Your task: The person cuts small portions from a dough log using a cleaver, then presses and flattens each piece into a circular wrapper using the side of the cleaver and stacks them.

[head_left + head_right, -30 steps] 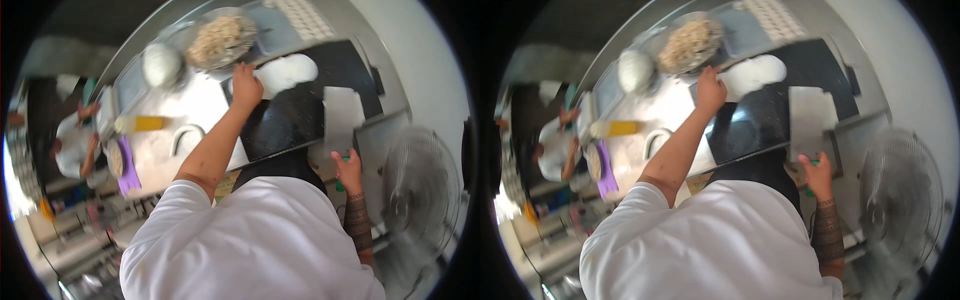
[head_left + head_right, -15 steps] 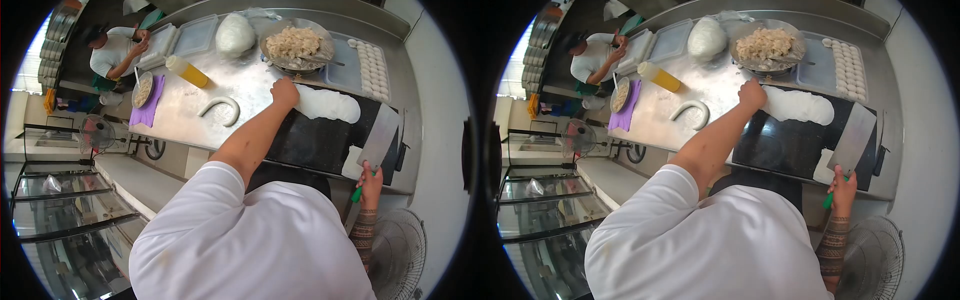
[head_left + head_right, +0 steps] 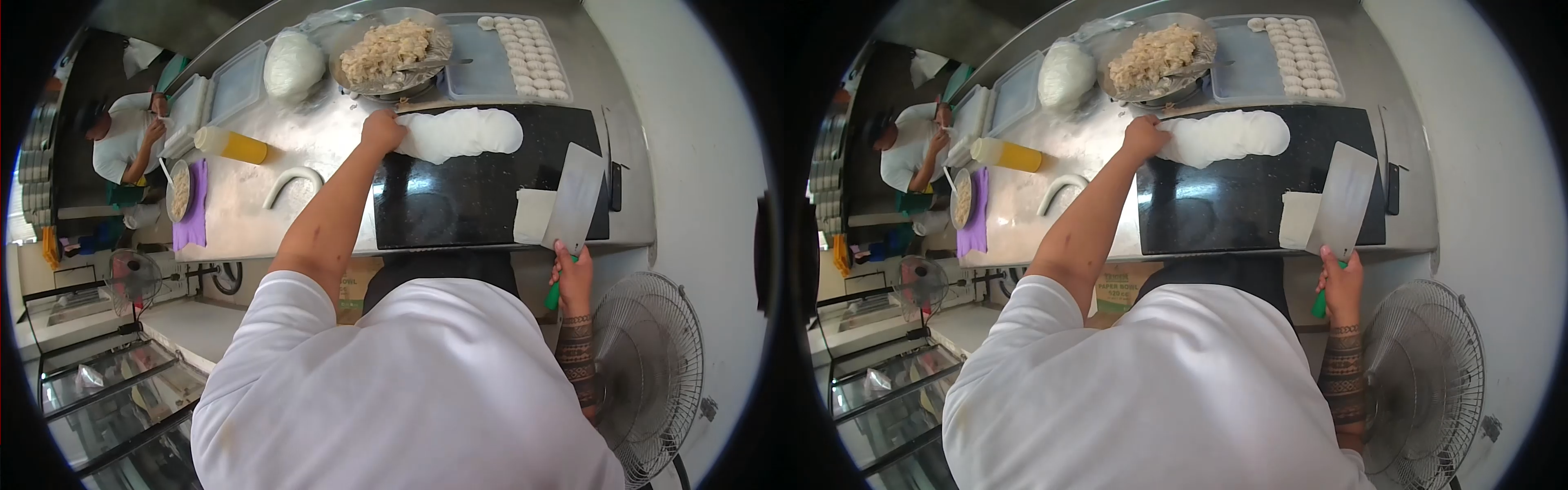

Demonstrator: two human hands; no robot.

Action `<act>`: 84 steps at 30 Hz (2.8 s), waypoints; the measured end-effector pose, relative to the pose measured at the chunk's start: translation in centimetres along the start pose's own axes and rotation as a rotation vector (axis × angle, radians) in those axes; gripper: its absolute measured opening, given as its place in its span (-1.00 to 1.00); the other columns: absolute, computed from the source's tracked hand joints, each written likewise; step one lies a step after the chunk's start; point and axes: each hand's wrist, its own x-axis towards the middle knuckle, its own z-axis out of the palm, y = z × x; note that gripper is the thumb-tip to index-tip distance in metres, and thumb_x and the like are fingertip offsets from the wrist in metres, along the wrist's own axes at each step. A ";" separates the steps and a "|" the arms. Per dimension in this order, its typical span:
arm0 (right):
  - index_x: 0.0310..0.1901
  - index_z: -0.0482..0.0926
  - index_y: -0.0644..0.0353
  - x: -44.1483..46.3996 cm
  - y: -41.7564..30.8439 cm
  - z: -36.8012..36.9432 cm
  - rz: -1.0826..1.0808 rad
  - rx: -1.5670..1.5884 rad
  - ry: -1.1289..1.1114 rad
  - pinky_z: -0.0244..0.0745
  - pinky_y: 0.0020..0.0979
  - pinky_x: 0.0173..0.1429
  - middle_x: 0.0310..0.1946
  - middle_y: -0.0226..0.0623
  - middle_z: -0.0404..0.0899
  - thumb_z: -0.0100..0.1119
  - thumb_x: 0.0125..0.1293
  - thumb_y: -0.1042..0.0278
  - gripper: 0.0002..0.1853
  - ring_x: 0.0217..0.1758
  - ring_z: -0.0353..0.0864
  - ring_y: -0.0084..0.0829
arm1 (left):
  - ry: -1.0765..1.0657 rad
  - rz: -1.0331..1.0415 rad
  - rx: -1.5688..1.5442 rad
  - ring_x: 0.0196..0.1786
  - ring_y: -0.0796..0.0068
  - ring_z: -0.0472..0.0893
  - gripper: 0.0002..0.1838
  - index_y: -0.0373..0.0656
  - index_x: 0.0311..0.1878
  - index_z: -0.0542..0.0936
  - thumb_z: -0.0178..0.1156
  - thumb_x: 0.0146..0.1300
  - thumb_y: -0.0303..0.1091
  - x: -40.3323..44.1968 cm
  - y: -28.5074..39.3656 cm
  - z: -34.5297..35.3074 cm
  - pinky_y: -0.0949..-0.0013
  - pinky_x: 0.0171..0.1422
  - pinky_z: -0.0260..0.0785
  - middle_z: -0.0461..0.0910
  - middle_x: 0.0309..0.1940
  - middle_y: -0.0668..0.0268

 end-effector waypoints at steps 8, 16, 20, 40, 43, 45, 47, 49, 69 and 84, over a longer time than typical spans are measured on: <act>0.01 0.53 0.17 -0.4 0.6 -0.6 0.024 0.014 0.046 0.39 -0.48 -0.61 -0.48 -0.47 0.47 0.42 0.49 0.18 -0.69 -0.67 0.38 -0.65 | -0.051 -0.008 -0.505 0.06 0.17 0.77 -0.52 -0.23 0.21 0.68 0.49 0.21 -0.40 -2.9 3.6 -2.3 0.18 0.20 0.62 0.76 0.06 0.08; 0.05 0.50 0.14 0.4 -0.6 -0.3 0.038 0.024 0.078 0.37 -0.48 -0.58 -0.51 -0.51 0.40 0.41 0.50 0.17 -0.67 -0.64 0.36 -0.65 | -0.485 0.022 -1.275 0.12 0.31 0.73 -0.54 -0.37 0.30 0.58 0.42 0.37 -0.52 -7.4 10.0 -10.9 0.21 0.30 0.60 0.69 0.14 0.12; 0.07 0.50 0.12 0.8 -1.7 0.3 0.028 0.023 0.048 0.36 -0.47 -0.57 -0.51 -0.52 0.37 0.37 0.53 0.18 -0.70 -0.63 0.35 -0.64 | -0.519 0.127 -1.360 0.16 0.35 0.74 -0.54 -0.35 0.34 0.57 0.39 0.42 -0.47 -10.6 11.9 -17.9 0.26 0.35 0.58 0.70 0.15 0.17; 0.04 0.50 0.16 -0.6 -3.0 13.5 0.036 -0.040 -0.025 0.37 -0.45 -0.57 -0.52 -0.50 0.38 0.30 0.55 0.24 -0.76 -0.63 0.37 -0.61 | 0.415 0.056 -0.087 0.23 0.26 0.70 -0.40 -0.24 0.46 0.53 0.39 0.43 -0.22 5.7 -22.8 -55.6 0.18 0.33 0.54 0.69 0.25 0.05; 0.05 0.50 0.17 -1.5 -3.1 15.3 0.008 -0.085 -0.042 0.37 -0.45 -0.57 -0.52 -0.49 0.38 0.30 0.55 0.25 -0.76 -0.63 0.37 -0.61 | 0.676 -0.126 0.463 0.14 0.03 0.78 -0.19 -0.17 0.49 0.54 0.49 0.21 -0.01 9.9 -35.7 -52.0 0.11 0.24 0.61 0.75 0.16 -0.07; 0.05 0.50 0.17 -2.3 -3.1 16.3 -0.005 -0.113 -0.035 0.36 -0.46 -0.57 -0.51 -0.48 0.38 0.30 0.56 0.25 -0.76 -0.64 0.36 -0.61 | 0.637 -0.154 0.653 0.27 -0.14 0.70 -0.21 -0.17 0.53 0.49 0.39 0.25 -0.09 9.9 -42.7 -48.4 0.01 0.39 0.52 0.68 0.24 -0.20; 0.05 0.50 0.17 -3.1 -2.9 17.2 -0.002 -0.138 -0.026 0.37 -0.46 -0.57 -0.51 -0.48 0.39 0.30 0.55 0.26 -0.76 -0.64 0.36 -0.61 | 0.840 -0.094 0.403 0.26 -0.08 0.72 -0.38 -0.21 0.37 0.60 0.37 0.30 -0.13 4.6 -41.3 -44.4 0.03 0.37 0.53 0.72 0.19 -0.13; 0.06 0.50 0.17 -4.1 -2.4 18.3 0.008 -0.148 -0.008 0.37 -0.46 -0.57 -0.50 -0.48 0.38 0.30 0.55 0.26 -0.76 -0.64 0.36 -0.61 | 0.980 -0.073 0.075 0.11 0.03 0.78 -0.57 -0.24 0.23 0.66 0.35 0.37 -0.23 -2.5 -37.7 -40.4 0.12 0.25 0.58 0.77 0.06 -0.03; 0.37 0.43 0.22 -13.9 0.4 39.6 -0.587 -0.775 -0.545 0.64 -0.11 -0.13 -0.21 0.03 0.71 0.22 0.60 0.28 -0.58 -0.21 0.77 -0.04 | 0.401 0.031 -0.240 -0.17 0.16 0.72 -0.60 -0.21 0.03 0.67 0.59 0.18 -0.35 -19.6 -35.5 -8.4 0.14 -0.02 0.60 0.71 -0.17 0.15; 0.18 0.38 0.22 -10.7 2.0 47.5 -0.645 -1.207 -0.908 0.55 0.13 -0.03 -0.27 0.11 0.69 0.16 0.57 0.28 -0.69 -0.12 0.70 0.23 | 0.393 0.004 -0.284 -0.21 0.10 0.68 -0.72 -0.23 -0.03 0.67 0.47 0.22 -0.44 -19.5 -35.6 -9.6 0.08 -0.05 0.55 0.67 -0.15 0.07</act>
